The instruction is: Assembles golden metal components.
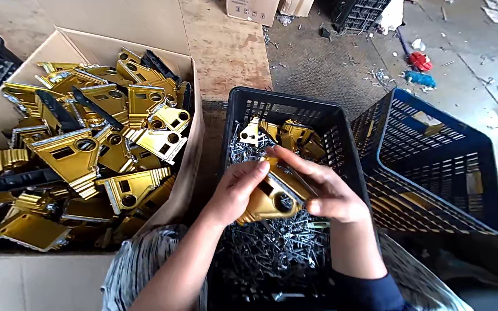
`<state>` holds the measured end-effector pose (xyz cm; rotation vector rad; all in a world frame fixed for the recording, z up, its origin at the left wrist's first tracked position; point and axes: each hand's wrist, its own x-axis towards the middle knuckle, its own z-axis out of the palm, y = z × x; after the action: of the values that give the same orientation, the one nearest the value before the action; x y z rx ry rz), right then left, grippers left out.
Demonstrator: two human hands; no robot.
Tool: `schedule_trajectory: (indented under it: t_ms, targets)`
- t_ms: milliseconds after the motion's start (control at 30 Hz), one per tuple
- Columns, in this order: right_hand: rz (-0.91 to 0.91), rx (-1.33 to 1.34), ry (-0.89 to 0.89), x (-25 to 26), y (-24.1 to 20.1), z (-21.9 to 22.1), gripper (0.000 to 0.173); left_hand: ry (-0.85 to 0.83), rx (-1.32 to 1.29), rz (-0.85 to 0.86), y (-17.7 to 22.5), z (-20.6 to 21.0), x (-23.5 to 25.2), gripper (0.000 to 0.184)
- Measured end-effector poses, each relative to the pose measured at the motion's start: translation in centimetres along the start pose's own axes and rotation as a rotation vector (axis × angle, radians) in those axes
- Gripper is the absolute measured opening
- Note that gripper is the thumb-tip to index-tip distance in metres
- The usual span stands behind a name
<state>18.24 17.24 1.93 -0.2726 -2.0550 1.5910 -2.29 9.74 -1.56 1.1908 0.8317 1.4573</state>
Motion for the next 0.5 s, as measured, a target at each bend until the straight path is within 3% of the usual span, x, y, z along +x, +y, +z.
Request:
schedule_trajectory:
  t_ms: [67, 200, 300, 433, 500]
  targets:
    - [-0.039, 0.196, -0.028, 0.9, 1.3, 0.6, 0.107, -0.006, -0.076, -0.011, -0.6, 0.5, 0.0, 0.039]
    - [-0.085, 0.408, 0.177, 0.9, 3.6, 2.5, 0.067, 0.157, -0.05, -0.013, -1.5, 1.0, -0.1, 0.04]
    - [-0.09, 0.524, 0.374, 0.8, 4.7, 4.1, 0.064, 0.247, 0.064, 0.004, -2.2, 1.3, -0.1, 0.038]
    - [-0.137, 0.447, 0.517, 0.6, 5.2, 4.5, 0.058, 0.267, 0.083, -0.005, -2.2, 1.2, 0.1, 0.036]
    - [-0.159, 0.408, 0.488, 0.5, 5.3, 3.9, 0.055, 0.245, 0.062, -0.024, -1.8, 1.1, 0.2, 0.037]
